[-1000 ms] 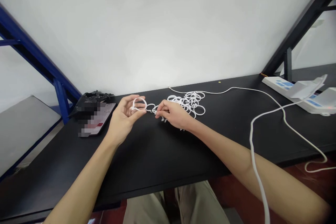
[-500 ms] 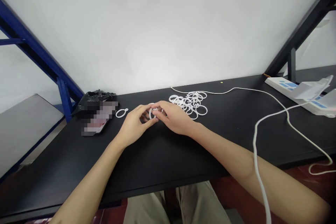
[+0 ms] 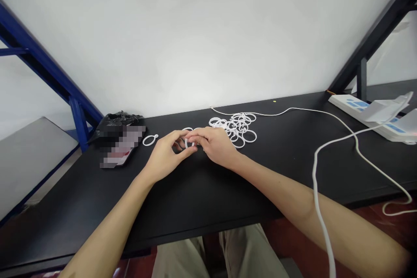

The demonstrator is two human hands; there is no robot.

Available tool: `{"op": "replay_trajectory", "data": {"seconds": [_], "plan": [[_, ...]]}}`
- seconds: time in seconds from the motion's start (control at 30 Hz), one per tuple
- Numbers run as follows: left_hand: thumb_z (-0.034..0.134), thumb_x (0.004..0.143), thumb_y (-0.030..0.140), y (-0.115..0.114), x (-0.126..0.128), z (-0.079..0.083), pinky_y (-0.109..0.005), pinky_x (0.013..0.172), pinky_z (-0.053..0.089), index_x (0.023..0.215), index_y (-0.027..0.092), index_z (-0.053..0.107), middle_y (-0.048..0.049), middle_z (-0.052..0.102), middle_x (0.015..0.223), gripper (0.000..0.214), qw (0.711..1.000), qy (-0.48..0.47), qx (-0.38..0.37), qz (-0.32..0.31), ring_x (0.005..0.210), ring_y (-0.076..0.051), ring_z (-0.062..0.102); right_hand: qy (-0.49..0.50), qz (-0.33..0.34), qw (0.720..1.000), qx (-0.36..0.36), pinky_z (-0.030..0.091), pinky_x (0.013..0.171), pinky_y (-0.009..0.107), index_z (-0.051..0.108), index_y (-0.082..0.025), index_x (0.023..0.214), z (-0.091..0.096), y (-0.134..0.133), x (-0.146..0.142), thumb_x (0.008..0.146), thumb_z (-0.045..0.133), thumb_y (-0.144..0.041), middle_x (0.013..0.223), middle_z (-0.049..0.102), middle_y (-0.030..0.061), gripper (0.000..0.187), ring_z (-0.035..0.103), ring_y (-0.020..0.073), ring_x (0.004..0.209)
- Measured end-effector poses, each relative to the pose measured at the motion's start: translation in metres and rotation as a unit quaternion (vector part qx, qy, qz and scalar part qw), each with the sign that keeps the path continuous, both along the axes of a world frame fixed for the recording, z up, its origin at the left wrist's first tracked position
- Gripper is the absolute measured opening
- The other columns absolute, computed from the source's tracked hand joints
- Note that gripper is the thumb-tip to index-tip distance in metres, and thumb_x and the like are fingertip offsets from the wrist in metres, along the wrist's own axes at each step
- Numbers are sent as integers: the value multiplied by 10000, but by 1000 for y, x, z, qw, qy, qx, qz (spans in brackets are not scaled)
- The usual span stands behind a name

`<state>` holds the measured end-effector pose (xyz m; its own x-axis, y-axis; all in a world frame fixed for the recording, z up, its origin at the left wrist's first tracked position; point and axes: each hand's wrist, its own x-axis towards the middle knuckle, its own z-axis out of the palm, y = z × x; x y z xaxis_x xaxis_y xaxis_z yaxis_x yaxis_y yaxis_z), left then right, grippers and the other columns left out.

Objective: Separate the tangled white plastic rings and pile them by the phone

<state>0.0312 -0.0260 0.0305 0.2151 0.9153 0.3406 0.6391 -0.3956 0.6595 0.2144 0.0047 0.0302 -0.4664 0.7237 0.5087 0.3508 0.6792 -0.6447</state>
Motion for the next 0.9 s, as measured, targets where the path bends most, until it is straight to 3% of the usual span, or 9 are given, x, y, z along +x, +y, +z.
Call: {"op": "replay_trajectory", "data": {"seconds": [0.13,0.2,0.27,0.33,0.43,0.5,0.67,0.8,0.9], "plan": [[666,815,467,-2,2,1,-313,749,487,1133,235,629,-12,648,916,396,1000,0,-3,-2,762,-159,577,-24,-20,999,14,441,756,257,740,-263,937,1,-2,-1,960,520,-245,815,730,-27,222,584,137,757],[639,833,471,-1,1,1,-320,765,487,1159,241,623,-20,642,949,400,1000,5,10,3,785,-168,579,-32,-34,999,-1,452,793,280,701,-252,1077,1,-3,-1,978,492,-299,872,731,-8,237,596,156,829],[607,851,465,4,-4,-1,-344,809,483,1195,239,616,-43,630,1012,411,998,18,49,48,846,-194,584,-62,-52,997,-1,453,881,334,596,-221,1272,1,-2,0,983,472,-365,996,722,35,345,587,197,976],[581,860,443,10,-13,-5,-397,888,461,1233,221,608,-84,611,1072,435,984,50,101,140,952,-249,572,-132,-61,989,38,425,961,410,530,-172,1352,0,-1,3,951,522,-414,1135,674,97,469,530,255,1101],[529,869,416,20,-33,-12,-517,976,387,1284,160,586,-166,590,1105,491,947,138,114,267,1115,-365,497,-258,-42,961,86,400,986,477,633,-134,1229,-3,4,7,891,617,-406,1183,616,148,435,497,307,1102],[512,863,389,24,-44,-18,-564,952,380,1313,123,562,-218,572,1147,525,929,185,94,305,1150,-419,466,-307,-29,948,81,406,969,470,684,-147,1135,-4,8,9,909,599,-338,1124,621,139,308,511,293,1055],[460,868,307,27,-52,-28,-572,879,406,1312,113,558,-247,584,1174,495,902,270,49,335,1124,-435,487,-336,-34,939,71,421,886,398,710,-166,1027,-5,13,10,943,515,-180,1033,630,110,213,518,246,962],[389,902,289,27,-46,-27,-523,930,402,1374,99,511,-231,566,1262,523,875,322,-23,360,1159,-410,489,-329,-23,942,64,410,859,365,706,-165,1011,-4,15,10,945,503,-156,1002,639,96,214,522,223,930],[379,909,290,26,-44,-25,-518,944,400,1406,96,478,-224,554,1292,543,873,330,-37,357,1172,-411,484,-301,-17,951,70,423,834,332,692,-162,1026,-3,14,11,939,507,-131,1010,632,87,206,528,202,921]]}}
